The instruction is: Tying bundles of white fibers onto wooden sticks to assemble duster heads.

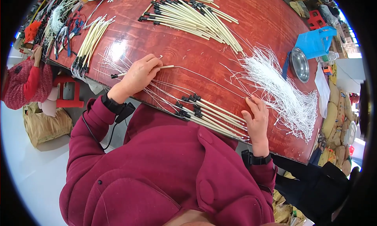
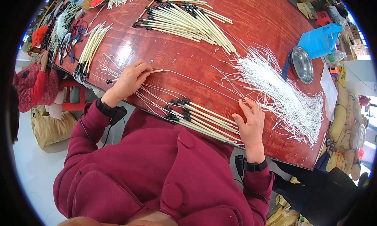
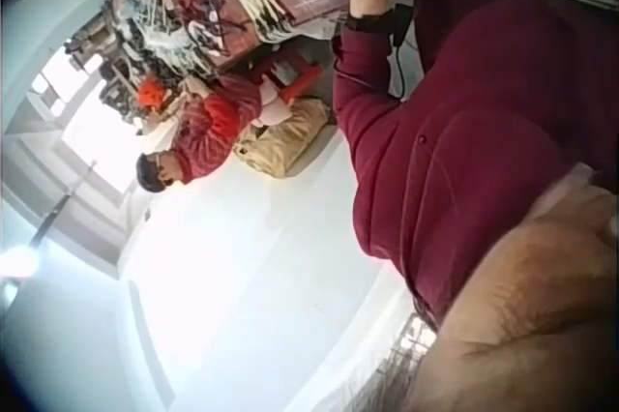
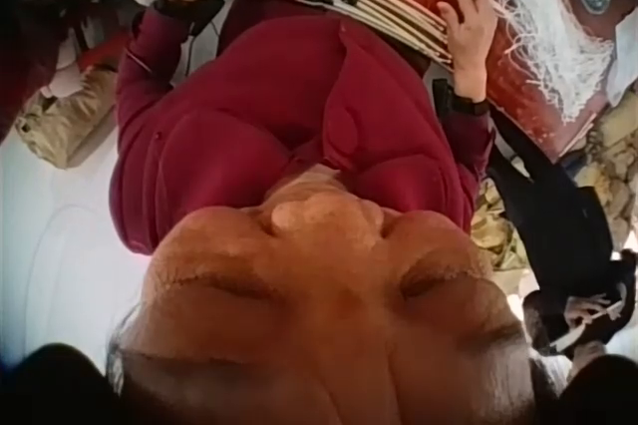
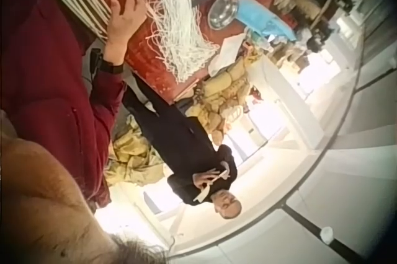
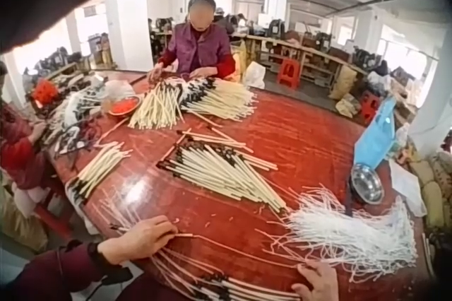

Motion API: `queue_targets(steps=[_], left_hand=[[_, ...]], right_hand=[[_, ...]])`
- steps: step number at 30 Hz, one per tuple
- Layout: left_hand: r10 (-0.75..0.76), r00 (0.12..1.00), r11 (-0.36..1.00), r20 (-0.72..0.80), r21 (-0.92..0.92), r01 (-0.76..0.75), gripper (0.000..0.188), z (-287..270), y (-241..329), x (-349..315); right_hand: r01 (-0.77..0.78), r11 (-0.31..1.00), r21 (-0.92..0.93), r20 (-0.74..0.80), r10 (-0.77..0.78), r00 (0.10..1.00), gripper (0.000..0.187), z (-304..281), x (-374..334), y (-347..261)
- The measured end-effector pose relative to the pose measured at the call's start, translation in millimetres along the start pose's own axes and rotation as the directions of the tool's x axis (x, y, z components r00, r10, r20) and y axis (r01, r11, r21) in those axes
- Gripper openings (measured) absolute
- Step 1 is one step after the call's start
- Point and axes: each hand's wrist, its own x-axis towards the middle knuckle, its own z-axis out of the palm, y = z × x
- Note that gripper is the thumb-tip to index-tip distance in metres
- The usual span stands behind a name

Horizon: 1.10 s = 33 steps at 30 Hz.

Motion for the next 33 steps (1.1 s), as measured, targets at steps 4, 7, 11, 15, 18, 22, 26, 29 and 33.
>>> queue_targets(steps=[4,7,11,15,18,22,26,29,33], left_hand=[[0.0,1.0,1.0,0.011,-0.006,0.0,0.012,-2,1,-4],[0.008,1.0,1.0,0.01,0.004,-0.008,0.012,-3,0,-4],[0.023,1.0,1.0,-0.007,0.008,-0.023,0.012,0,2,-2],[0.02,1.0,1.0,-0.004,0.012,-0.02,0.011,3,1,2],[0.027,0.999,0.999,-0.022,0.025,-0.026,0.011,4,4,5],[0.04,0.999,0.999,-0.02,0.028,-0.04,0.01,5,1,5],[0.043,0.999,0.999,-0.026,0.01,-0.043,0.01,3,2,5],[0.031,0.999,1.0,-0.019,0.001,-0.031,0.01,2,2,2],[0.025,1.0,1.0,-0.017,0.005,-0.025,0.011,2,2,1]], right_hand=[[-0.001,1.0,-0.002,-0.013,0.001,1.0,0.052,0,-2,-1],[0.002,1.0,-0.003,-0.019,-0.002,1.0,0.052,1,-1,-1],[0.007,1.0,-0.012,-0.025,-0.008,1.0,0.051,1,0,-2],[0.009,1.0,-0.023,-0.027,-0.01,1.0,0.049,0,2,-3],[0.009,1.0,-0.029,-0.024,-0.01,1.0,0.048,-2,3,-5],[0.001,1.0,-0.019,-0.009,-0.001,1.0,0.045,-3,3,-4],[-0.003,1.0,-0.017,-0.008,0.003,1.0,0.044,-3,3,-4],[0.022,0.999,-0.025,-0.035,-0.023,0.999,0.042,-1,4,-3],[0.018,0.999,-0.028,-0.036,-0.019,0.999,0.041,0,4,-3]])
